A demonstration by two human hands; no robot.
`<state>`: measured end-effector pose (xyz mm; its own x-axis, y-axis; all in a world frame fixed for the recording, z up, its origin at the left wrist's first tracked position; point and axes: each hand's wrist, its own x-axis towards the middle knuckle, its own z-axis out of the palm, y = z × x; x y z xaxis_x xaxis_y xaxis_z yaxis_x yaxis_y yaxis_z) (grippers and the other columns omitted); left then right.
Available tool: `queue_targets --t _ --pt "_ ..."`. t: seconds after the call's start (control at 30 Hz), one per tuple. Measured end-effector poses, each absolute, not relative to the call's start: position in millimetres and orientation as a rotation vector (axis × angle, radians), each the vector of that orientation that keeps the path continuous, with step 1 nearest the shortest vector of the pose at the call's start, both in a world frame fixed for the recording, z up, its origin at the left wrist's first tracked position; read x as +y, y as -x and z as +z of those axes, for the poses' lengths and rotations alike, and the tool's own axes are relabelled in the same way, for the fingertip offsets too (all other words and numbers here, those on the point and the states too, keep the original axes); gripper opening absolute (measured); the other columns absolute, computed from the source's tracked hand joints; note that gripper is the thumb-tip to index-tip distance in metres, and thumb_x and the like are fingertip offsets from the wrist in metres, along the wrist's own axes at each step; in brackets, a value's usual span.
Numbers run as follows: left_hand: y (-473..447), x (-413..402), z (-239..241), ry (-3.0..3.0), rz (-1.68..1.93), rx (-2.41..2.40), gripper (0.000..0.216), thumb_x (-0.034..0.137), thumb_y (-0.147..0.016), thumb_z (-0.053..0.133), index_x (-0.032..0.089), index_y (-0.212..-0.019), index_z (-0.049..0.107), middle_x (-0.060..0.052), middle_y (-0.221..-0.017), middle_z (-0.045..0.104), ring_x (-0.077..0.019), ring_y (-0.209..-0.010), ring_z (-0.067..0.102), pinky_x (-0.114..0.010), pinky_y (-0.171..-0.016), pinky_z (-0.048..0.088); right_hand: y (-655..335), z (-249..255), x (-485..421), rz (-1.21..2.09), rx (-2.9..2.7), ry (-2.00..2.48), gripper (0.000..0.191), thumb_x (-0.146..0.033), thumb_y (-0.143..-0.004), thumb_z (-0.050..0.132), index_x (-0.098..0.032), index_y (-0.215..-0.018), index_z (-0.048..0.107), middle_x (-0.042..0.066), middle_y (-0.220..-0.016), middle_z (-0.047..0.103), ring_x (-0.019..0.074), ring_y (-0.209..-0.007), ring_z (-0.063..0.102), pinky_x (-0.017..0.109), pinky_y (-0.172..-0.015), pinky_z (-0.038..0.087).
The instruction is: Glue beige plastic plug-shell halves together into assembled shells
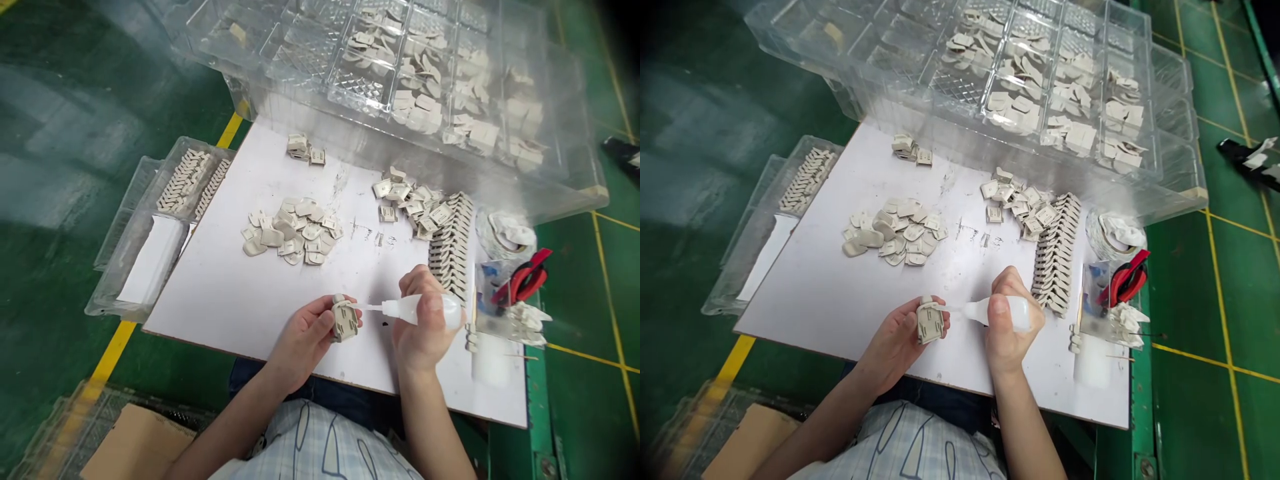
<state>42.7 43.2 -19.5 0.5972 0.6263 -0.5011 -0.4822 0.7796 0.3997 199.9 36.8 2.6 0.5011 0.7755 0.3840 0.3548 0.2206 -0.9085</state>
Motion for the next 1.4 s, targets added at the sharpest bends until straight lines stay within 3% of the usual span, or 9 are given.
queue_targets --t 0.63,1.4 --pt "-43.3 43.6 -16.4 -0.248 0.642 0.697 0.046 0.052 -0.069 0.088 0.017 -0.098 0.08 -0.004 -0.086 0.073 -0.0141 -0.084 0.064 -0.026 -0.083 0.047 -199.6 -3.8 39.5 0.33 -1.115 1.23 0.054 -0.041 -0.098 0.057 -0.02 -0.055 0.033 -0.004 -0.055 0.03 0.0133 -0.057 0.034 0.034 -0.058 0.025" --pt "-45.2 43.0 -15.5 -0.194 0.677 0.722 0.042 0.048 -0.065 0.091 0.018 -0.094 0.082 -0.004 -0.096 0.077 -0.0117 -0.082 0.068 -0.021 -0.078 0.051 -201.2 -1.8 35.1 0.408 -1.076 1.261 0.054 -0.045 -0.097 0.058 -0.022 -0.054 0.032 -0.004 -0.055 0.028 0.014 -0.056 0.032 0.034 -0.057 0.025"
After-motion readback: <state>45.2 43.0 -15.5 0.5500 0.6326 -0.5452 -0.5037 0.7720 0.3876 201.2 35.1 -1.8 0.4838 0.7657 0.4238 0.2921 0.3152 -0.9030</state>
